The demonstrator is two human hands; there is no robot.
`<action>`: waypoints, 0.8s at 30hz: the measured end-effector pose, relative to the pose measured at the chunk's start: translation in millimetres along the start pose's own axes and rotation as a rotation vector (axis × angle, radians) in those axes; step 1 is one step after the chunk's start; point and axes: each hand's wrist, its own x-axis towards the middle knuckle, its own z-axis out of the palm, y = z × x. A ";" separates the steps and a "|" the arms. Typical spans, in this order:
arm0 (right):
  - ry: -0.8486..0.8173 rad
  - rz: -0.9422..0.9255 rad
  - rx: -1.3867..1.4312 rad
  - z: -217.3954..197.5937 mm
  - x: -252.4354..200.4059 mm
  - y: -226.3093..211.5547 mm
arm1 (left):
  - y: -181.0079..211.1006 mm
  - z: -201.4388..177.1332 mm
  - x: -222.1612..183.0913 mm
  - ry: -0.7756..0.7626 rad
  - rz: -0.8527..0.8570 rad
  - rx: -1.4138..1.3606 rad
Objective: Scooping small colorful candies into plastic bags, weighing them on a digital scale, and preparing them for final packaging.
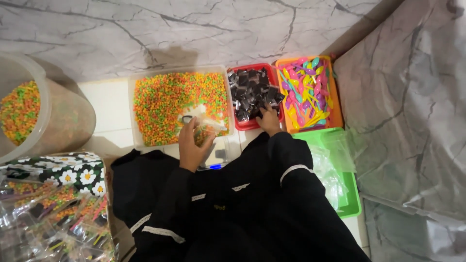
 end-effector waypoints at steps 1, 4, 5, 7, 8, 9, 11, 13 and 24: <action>0.069 -0.017 -0.010 -1.4 -3.4 -0.7 | 0.9 -0.8 0.5 -0.021 -0.019 0.001; 0.297 -0.070 0.078 -18.0 -13.3 -8.3 | 4.8 0.9 1.3 -0.036 -0.043 0.001; 0.456 -0.108 0.174 -26.2 -16.7 -11.6 | 6.8 2.3 0.5 -0.025 -0.050 0.000; 0.431 0.010 0.400 -26.1 -16.3 -6.7 | 6.5 7.3 -0.5 0.008 -0.041 -0.012; 0.403 0.130 0.625 -25.9 -16.7 -4.6 | 6.5 9.3 -1.8 0.042 -0.031 -0.024; 0.401 0.127 0.622 -32.0 -21.5 -13.6 | 7.2 10.2 -0.9 0.045 -0.034 -0.025; 0.365 0.292 1.291 -42.6 -33.4 -31.5 | 8.8 11.5 -2.3 0.037 0.012 -0.066; 0.291 0.276 1.438 -58.8 -46.2 -41.6 | 20.3 10.8 -1.5 0.038 0.030 -0.104; -0.039 -0.133 1.586 -170.9 -152.4 -142.5 | 58.8 1.1 -7.9 0.064 0.129 -0.178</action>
